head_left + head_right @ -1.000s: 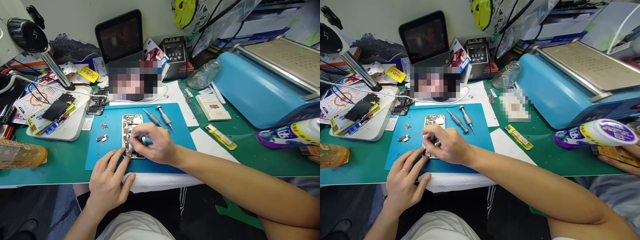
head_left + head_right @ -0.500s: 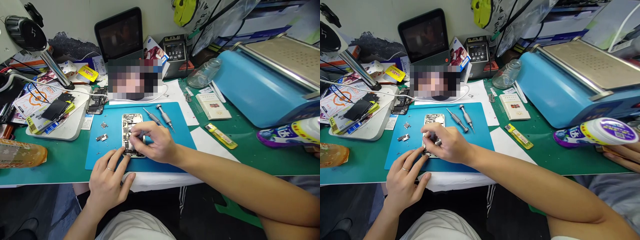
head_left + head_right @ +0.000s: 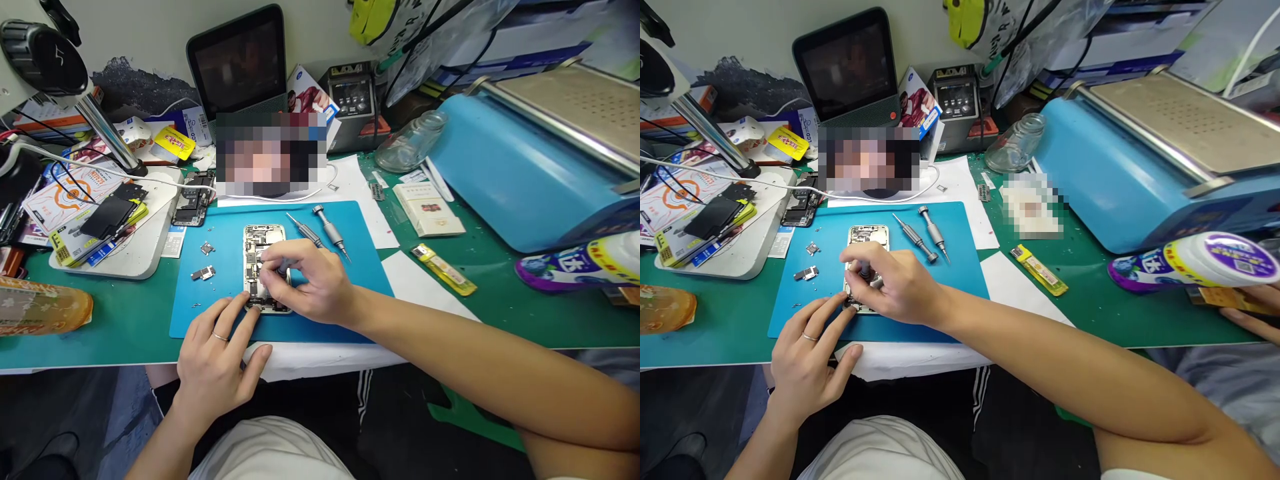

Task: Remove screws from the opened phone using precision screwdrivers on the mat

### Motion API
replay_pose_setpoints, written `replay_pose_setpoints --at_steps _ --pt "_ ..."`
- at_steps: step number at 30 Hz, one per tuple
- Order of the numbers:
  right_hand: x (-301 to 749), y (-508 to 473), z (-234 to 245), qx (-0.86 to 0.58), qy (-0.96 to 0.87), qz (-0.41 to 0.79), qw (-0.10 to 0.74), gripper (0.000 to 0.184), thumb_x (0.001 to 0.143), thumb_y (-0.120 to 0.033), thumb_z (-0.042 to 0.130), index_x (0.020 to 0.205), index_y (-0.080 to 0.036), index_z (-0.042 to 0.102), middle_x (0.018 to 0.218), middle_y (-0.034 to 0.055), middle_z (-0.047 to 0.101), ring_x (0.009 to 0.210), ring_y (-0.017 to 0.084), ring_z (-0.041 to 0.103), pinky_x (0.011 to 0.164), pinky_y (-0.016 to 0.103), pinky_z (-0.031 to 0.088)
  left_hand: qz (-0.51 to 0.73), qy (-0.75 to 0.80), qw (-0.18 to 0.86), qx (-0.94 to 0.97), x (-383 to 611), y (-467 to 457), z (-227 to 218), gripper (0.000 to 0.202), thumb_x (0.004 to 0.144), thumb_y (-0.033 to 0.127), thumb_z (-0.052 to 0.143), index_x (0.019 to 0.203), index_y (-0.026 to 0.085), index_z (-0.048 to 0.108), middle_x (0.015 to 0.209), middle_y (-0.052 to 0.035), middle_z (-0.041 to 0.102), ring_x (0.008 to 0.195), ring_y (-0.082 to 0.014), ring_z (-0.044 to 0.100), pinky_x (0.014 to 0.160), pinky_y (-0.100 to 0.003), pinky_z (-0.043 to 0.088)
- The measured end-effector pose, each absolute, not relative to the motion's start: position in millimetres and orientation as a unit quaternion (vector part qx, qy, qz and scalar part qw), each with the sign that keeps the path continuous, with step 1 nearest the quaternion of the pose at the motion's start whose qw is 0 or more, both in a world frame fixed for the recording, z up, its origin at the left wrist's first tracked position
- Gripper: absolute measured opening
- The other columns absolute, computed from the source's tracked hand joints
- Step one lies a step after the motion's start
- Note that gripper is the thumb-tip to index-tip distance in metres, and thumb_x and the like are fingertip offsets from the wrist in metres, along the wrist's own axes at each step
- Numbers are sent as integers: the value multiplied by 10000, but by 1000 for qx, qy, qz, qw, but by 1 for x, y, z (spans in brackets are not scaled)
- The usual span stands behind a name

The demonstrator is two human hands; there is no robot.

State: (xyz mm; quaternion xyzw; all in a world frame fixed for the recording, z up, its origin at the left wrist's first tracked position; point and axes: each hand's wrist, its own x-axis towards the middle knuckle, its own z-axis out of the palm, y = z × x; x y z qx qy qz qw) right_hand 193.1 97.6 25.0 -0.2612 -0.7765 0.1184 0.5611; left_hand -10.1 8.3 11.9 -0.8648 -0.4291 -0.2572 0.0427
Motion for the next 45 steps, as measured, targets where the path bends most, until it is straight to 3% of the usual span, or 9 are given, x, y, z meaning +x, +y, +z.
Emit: replay_pose_setpoints --at_steps 28,45 --pt "193 97 26 -270 -781 119 550 184 995 -148 580 1163 -215 550 829 -48 702 633 68 695 584 154 586 -246 -431 43 -867 -10 9 13 461 998 358 603 1391 118 622 1403 -156 670 1249 -316 597 1055 -438 462" --pt "192 104 23 -242 -780 154 557 234 1029 -186 581 1251 -208 513 929 -22 693 772 87 720 722 204 615 -241 -423 57 -872 -13 10 15 486 969 339 647 1399 116 617 1405 -154 669 1247 -330 604 1066 -443 462"
